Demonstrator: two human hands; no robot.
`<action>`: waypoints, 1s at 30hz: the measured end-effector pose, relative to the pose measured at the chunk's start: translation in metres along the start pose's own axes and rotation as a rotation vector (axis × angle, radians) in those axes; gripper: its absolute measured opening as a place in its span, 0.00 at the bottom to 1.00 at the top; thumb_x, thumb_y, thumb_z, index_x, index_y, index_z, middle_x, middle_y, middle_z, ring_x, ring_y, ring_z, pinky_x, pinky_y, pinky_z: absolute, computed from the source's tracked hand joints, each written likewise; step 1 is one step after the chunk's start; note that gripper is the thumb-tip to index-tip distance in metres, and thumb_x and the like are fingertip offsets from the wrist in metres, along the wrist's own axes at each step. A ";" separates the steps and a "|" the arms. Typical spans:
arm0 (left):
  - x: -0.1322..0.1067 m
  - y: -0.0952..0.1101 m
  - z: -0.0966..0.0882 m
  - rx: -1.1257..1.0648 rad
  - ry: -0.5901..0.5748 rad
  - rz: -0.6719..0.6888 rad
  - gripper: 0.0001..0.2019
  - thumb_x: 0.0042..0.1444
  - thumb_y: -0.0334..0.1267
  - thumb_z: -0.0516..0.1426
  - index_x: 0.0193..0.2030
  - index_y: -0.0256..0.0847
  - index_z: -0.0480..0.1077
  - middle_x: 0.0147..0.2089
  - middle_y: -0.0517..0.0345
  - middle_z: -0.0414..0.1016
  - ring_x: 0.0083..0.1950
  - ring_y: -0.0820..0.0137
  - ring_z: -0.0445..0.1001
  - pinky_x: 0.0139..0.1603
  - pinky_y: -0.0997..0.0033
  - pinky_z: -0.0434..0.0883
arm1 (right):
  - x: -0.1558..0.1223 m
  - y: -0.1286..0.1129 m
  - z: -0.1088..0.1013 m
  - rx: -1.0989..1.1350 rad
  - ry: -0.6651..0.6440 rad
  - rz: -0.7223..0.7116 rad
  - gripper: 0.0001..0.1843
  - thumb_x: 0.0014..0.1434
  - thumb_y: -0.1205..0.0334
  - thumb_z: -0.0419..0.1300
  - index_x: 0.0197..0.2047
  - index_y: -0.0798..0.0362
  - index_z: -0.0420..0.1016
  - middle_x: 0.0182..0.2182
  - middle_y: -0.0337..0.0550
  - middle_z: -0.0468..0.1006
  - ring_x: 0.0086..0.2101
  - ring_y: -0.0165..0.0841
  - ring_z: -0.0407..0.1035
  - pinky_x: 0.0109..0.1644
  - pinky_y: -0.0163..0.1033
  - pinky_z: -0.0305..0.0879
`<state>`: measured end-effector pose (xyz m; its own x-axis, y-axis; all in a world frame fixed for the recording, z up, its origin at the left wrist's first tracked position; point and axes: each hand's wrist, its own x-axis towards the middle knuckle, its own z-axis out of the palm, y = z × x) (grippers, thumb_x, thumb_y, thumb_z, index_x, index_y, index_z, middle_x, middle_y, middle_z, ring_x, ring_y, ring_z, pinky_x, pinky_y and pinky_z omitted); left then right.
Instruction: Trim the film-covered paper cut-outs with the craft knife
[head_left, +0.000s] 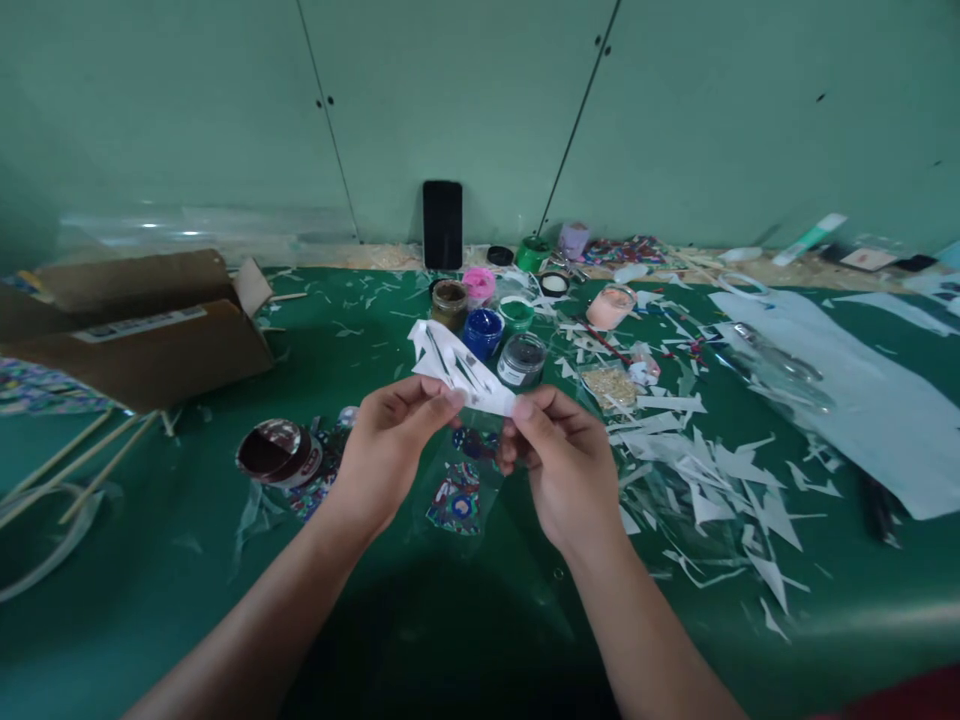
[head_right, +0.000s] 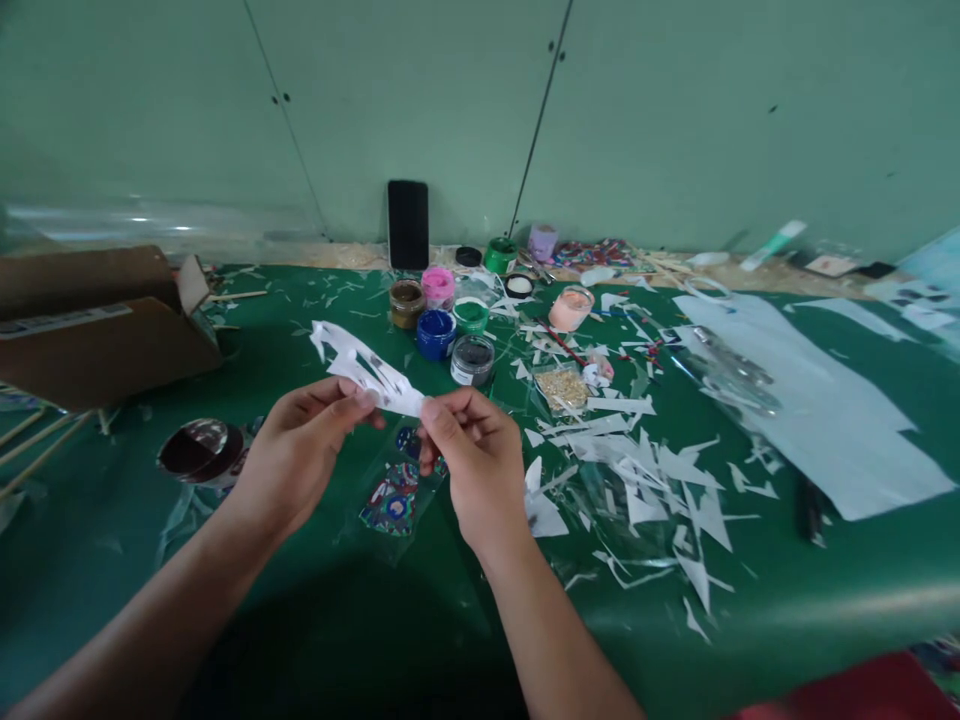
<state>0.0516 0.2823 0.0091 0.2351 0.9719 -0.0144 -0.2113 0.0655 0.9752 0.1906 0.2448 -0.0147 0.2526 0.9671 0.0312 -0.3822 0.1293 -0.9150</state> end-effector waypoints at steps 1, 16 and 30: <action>0.000 0.000 0.000 -0.008 0.003 0.010 0.07 0.52 0.35 0.64 0.25 0.40 0.73 0.26 0.62 0.71 0.31 0.74 0.70 0.36 0.75 0.67 | 0.001 -0.002 0.000 0.033 -0.017 0.041 0.15 0.52 0.50 0.66 0.26 0.49 0.68 0.20 0.32 0.67 0.18 0.25 0.61 0.19 0.33 0.59; 0.003 0.005 0.000 -0.125 0.190 0.116 0.06 0.50 0.33 0.61 0.25 0.40 0.69 0.23 0.65 0.66 0.27 0.76 0.67 0.33 0.76 0.65 | -0.015 -0.032 0.005 0.631 -0.454 0.337 0.17 0.53 0.60 0.55 0.23 0.49 0.48 0.20 0.30 0.49 0.18 0.25 0.42 0.19 0.30 0.47; -0.003 -0.005 -0.001 0.358 -0.111 0.274 0.10 0.57 0.43 0.57 0.29 0.41 0.70 0.25 0.61 0.67 0.27 0.72 0.66 0.28 0.71 0.63 | 0.002 -0.041 -0.012 -0.665 -0.133 -0.139 0.15 0.54 0.48 0.62 0.29 0.51 0.74 0.21 0.36 0.70 0.21 0.28 0.64 0.27 0.36 0.61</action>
<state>0.0507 0.2792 0.0043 0.3203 0.9112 0.2592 0.0562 -0.2914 0.9550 0.2173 0.2385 0.0185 0.1326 0.9753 0.1765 0.2825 0.1335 -0.9499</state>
